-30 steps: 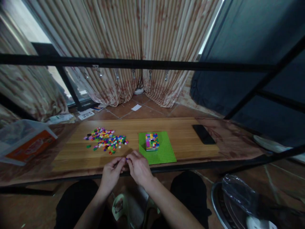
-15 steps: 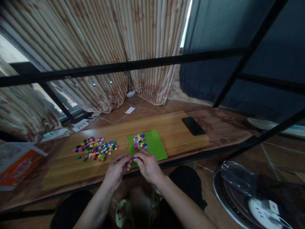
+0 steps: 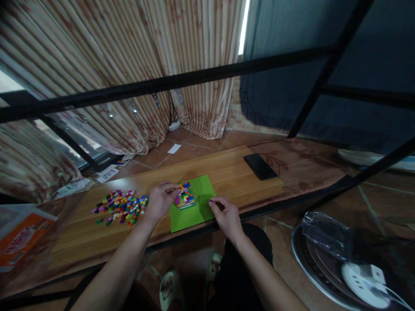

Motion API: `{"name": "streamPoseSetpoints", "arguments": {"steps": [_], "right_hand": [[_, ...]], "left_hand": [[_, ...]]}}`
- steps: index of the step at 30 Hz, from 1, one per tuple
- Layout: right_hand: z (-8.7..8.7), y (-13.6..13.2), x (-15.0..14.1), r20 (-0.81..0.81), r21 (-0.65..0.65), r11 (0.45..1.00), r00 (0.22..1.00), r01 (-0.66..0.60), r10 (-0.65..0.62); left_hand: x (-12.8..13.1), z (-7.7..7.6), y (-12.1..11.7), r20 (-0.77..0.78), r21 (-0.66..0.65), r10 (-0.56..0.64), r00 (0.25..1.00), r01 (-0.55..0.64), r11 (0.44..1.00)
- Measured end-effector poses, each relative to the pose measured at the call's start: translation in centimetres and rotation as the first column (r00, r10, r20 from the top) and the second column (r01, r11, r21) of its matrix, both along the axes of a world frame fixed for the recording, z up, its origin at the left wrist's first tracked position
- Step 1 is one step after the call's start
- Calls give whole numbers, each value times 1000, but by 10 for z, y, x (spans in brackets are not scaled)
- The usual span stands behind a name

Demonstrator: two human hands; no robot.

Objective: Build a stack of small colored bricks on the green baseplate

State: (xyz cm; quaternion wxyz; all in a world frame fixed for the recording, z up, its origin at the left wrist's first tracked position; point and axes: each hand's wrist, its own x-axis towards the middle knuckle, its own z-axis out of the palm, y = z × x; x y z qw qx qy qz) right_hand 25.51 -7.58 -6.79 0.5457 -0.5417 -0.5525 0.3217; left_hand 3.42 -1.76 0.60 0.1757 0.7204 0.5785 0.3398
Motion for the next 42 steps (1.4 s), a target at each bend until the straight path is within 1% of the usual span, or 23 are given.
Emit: {"name": "streamPoseSetpoints", "arguments": {"steps": [2, 5, 13, 16, 19, 22, 25, 28, 31, 33, 37, 42], "right_hand": [[-5, 3, 4, -3, -13, 1000, 1000, 12, -12], [-7, 6, 6, -9, -35, 999, 1000, 18, -18], [-6, 11, 4, -14, -63, 998, 1000, -1, 1], [-8, 13, 4, -23, -75, 997, 1000, -3, 1], [-11, 15, 3, -37, -73, 997, 999, -7, 5], [-14, 15, 3, -52, -69, 998, 999, 0, -3], [-15, 14, 2, -62, -78, 997, 998, -4, -1], [-13, 13, 2, -70, -84, 996, 998, -7, 1], [-10, 13, 1, -82, -74, 997, 997, -4, -2], [-9, 14, 0, -94, -71, 997, 996, -6, -1], [-10, 16, -2, -133, -86, 996, 991, -19, 8], [-10, 17, -6, -151, -111, 994, 989, -21, 4]], "left_hand": [[2, -5, 4, -21, 14, 6, 1000, -6, 1000], [3, -9, 8, -42, 26, 7, 999, -6, 1000], [10, 0, 9, -88, 3, 31, 996, -30, 1000], [11, -1, 8, -106, 34, 47, 993, -44, 998], [11, -6, 6, -107, 78, 56, 993, -48, 996], [10, -11, 5, -124, 131, 34, 992, -18, 991], [9, -13, 3, -180, 180, 22, 983, 11, 984], [9, -13, -1, -306, 225, 34, 951, 38, 974], [9, -11, -5, -444, 253, 53, 894, 69, 965], [10, -11, -7, -506, 264, 68, 860, 79, 961], [14, -9, -10, -576, 275, 84, 813, 96, 957], [18, -6, -8, -624, 269, 71, 778, 129, 955]]}}
